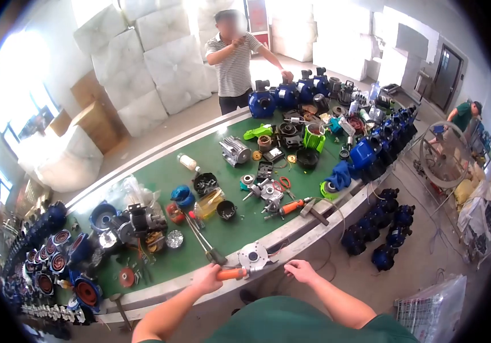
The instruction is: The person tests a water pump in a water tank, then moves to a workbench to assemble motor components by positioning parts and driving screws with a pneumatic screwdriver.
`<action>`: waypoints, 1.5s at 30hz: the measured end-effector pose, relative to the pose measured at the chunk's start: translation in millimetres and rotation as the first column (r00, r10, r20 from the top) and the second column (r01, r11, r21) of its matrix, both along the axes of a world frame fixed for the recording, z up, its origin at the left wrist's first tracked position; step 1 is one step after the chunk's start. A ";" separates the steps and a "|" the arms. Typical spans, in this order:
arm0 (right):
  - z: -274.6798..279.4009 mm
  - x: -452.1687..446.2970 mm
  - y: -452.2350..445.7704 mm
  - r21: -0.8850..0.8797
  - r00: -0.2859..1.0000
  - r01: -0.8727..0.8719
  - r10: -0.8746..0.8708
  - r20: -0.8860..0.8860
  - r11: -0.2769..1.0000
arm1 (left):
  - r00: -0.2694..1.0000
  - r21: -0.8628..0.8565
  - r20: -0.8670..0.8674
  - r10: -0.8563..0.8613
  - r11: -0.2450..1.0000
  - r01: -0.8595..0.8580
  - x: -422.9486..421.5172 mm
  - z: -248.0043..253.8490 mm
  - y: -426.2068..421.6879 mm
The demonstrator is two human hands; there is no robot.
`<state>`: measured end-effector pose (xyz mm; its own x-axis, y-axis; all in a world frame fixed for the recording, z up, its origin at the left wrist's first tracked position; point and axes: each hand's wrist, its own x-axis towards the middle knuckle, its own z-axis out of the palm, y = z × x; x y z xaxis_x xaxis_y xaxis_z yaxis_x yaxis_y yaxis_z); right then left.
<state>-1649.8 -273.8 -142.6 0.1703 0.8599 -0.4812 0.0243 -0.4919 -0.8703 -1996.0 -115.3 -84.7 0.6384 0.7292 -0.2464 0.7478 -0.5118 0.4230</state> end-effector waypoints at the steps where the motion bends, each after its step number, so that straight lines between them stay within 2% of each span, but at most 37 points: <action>1: 10.2 4.1 -4.6 -0.010 0.997 -0.046 0.045 -0.057 0.999 | 0.994 0.049 0.041 0.099 0.994 -0.101 5.2 -8.0 -15.7; 3: 21.4 15.0 -13.4 -0.017 0.977 -0.152 0.148 -0.151 0.988 | 0.953 -0.079 0.160 0.257 0.966 -0.247 22.1 -18.4 -38.7; 5: 35.6 18.9 -21.8 0.033 0.962 -0.178 0.181 -0.205 0.983 | 0.876 -0.285 0.226 0.426 0.889 -0.359 58.3 5.4 -63.7; 7: 49.7 20.2 -24.4 0.090 0.940 -0.178 0.197 -0.279 0.980 | 0.827 -0.328 0.316 0.465 0.871 -0.365 96.5 26.0 -85.8; 10: 75.6 20.6 -18.6 0.222 0.936 -0.023 0.100 -0.339 0.975 | 0.787 -0.374 0.417 0.454 0.875 -0.306 145.0 44.1 -103.1; 12: 99.9 18.6 -15.6 0.288 0.890 0.181 -0.033 -0.455 0.940 | 0.799 -0.353 0.487 0.354 0.916 -0.190 166.8 56.5 -107.8; 14: 120.2 23.2 -14.9 0.324 0.890 0.264 -0.099 -0.445 0.908 | 0.719 -0.417 0.577 0.388 0.897 -0.149 181.8 51.4 -108.0; 17: 129.9 25.6 -12.6 0.344 0.882 0.331 -0.158 -0.444 0.878 | 0.686 -0.426 0.599 0.413 0.890 -0.164 193.1 59.9 -100.2; 19: 140.5 22.4 -5.4 0.346 0.884 0.365 -0.205 -0.421 0.864 | 0.713 -0.400 0.588 0.383 0.903 -0.156 194.4 61.4 -88.1; 23: 147.7 9.1 21.9 0.354 0.914 0.384 -0.297 -0.276 0.853 | 0.712 -0.341 0.609 0.351 0.926 -0.164 192.0 55.5 -66.3; 27: 150.8 -1.1 51.5 0.324 0.889 0.441 -0.356 -0.288 0.837 | 0.709 -0.300 0.626 0.324 0.940 -0.165 182.8 58.9 -41.2; 35: 157.1 -18.0 77.9 0.290 0.859 0.459 -0.336 -0.387 0.840 | 0.706 -0.251 0.667 0.240 0.964 -0.090 164.9 50.9 8.5; 38: 143.1 -10.7 79.4 0.233 0.762 0.461 -0.247 -0.598 0.857 | 0.711 -0.260 0.666 0.224 0.964 -0.061 161.6 56.5 16.9; 41: 125.9 2.0 83.8 0.120 0.505 0.461 -0.149 -0.850 0.879 | 0.702 -0.319 0.661 0.265 0.946 -0.057 166.7 50.9 21.1; 43: 111.8 11.3 85.6 0.048 0.325 0.441 -0.109 -0.939 0.896 | 0.705 -0.317 0.653 0.277 0.945 -0.077 172.1 51.2 21.9; 45: 102.3 22.9 89.0 0.085 0.362 0.361 -0.056 -0.930 0.929 | 0.712 -0.341 0.634 0.303 0.935 -0.094 182.1 61.0 25.0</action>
<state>-1626.9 -184.7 -40.3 -0.0418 0.9654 -0.2573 -0.9166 -0.1396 -0.3747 -1813.9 -90.2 -23.7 0.5576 0.8299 -0.0154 0.2858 -0.1746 0.9423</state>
